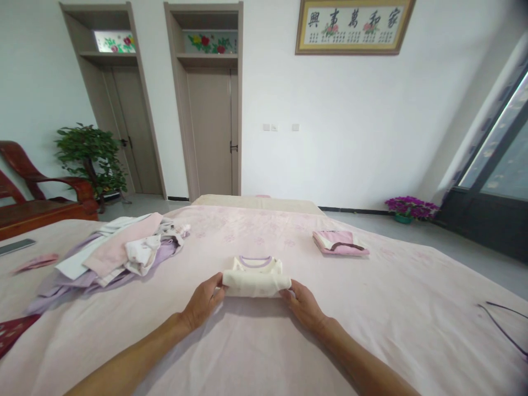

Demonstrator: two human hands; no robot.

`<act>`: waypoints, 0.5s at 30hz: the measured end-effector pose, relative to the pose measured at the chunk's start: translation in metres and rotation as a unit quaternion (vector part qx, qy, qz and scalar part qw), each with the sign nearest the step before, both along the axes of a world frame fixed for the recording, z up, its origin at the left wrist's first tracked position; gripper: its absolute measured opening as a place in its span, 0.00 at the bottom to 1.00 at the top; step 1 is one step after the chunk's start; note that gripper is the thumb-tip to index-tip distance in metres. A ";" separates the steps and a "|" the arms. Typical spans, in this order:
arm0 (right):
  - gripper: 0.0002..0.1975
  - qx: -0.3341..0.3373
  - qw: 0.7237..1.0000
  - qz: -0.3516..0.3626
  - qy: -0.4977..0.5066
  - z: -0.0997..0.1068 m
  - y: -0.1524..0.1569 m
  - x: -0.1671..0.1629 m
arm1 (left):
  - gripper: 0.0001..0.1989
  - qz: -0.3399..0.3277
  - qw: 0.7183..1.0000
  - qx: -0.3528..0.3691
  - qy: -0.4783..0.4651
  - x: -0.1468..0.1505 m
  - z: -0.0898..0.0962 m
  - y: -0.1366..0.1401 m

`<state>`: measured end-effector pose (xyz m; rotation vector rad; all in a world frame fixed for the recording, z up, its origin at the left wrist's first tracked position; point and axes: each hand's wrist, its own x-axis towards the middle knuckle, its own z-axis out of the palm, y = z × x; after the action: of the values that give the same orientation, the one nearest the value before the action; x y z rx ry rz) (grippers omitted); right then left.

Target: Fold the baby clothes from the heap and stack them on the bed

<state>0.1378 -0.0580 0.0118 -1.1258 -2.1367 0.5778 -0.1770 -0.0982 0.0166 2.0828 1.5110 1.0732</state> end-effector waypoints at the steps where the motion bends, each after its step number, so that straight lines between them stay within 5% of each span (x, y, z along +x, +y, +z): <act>1: 0.15 0.006 1.000 -0.017 -0.008 -0.002 0.000 -0.003 | 0.10 0.022 1.000 -0.006 -0.014 0.005 0.001 0.001; 7: 0.18 0.000 0.983 -0.165 -0.076 0.001 0.032 -0.024 | 0.12 0.193 0.977 -0.082 0.034 0.033 0.008 0.047; 15: 0.17 -0.091 0.949 -0.281 -0.110 0.001 0.069 -0.043 | 0.13 0.254 0.946 -0.190 0.062 0.038 -0.002 0.106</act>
<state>0.0947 0.0115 0.0130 -1.8881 -1.8274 0.3973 -0.1389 0.0078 0.0150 1.5580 2.1935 0.7242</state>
